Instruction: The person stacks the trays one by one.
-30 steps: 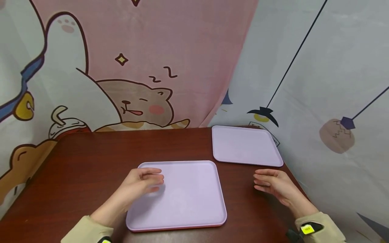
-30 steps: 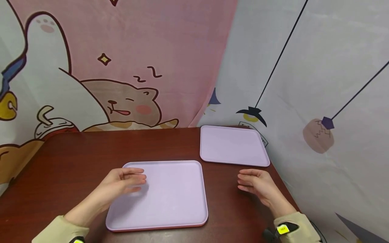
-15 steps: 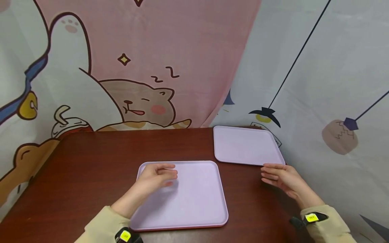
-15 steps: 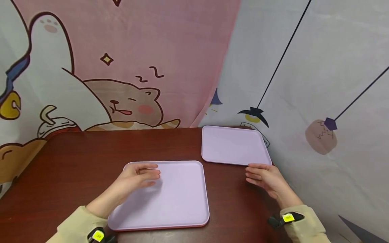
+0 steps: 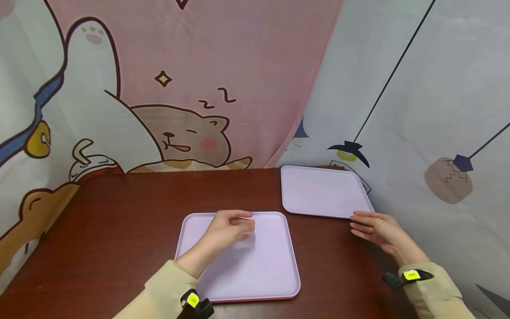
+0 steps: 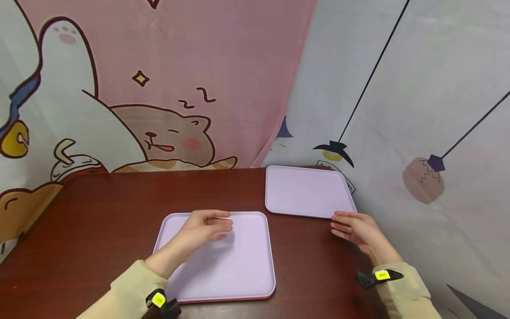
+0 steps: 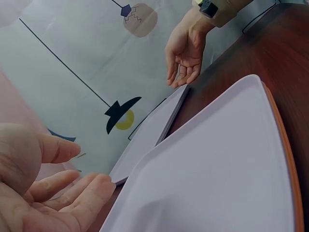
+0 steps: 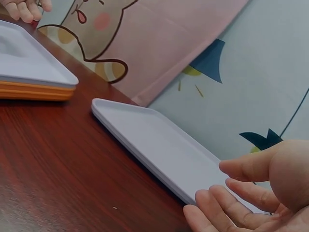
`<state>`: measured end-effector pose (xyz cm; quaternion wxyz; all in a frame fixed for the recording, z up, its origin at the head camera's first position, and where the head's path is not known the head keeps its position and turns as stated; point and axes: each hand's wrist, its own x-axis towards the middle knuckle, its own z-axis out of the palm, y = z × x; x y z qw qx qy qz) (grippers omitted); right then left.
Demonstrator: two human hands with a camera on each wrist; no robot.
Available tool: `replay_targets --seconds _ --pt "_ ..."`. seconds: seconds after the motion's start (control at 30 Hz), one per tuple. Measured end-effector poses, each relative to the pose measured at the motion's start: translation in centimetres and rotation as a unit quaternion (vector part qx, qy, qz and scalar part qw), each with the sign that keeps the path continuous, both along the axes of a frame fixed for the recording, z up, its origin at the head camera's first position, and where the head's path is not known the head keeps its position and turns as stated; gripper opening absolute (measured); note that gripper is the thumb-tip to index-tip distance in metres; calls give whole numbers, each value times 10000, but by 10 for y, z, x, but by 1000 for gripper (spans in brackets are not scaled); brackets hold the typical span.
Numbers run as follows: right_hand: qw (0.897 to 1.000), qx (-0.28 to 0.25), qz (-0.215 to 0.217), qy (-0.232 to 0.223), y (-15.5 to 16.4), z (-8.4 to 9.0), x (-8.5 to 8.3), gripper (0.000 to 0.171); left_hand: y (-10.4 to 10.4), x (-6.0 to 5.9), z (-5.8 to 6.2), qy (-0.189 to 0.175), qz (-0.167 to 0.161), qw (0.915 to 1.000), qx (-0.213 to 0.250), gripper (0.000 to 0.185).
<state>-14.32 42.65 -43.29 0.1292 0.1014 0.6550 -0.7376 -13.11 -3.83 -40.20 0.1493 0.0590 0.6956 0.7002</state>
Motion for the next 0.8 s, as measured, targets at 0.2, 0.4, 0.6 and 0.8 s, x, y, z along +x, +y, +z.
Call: replay_targets --seconds 0.2,0.4,0.6,0.8 --pt "9998 -91 -173 -76 11 1 -7 22 14 -10 -6 6 78 10000 11 37" --pt "9991 -174 -329 -180 24 1 -12 20 26 -19 -10 4 114 9999 42 36" --pt "9988 -244 -354 -236 39 -3 -14 24 38 -26 -15 8 168 9999 12 33" --pt "9979 -379 -371 -365 52 -5 -15 30 49 -32 -21 -87 223 9997 21 30"
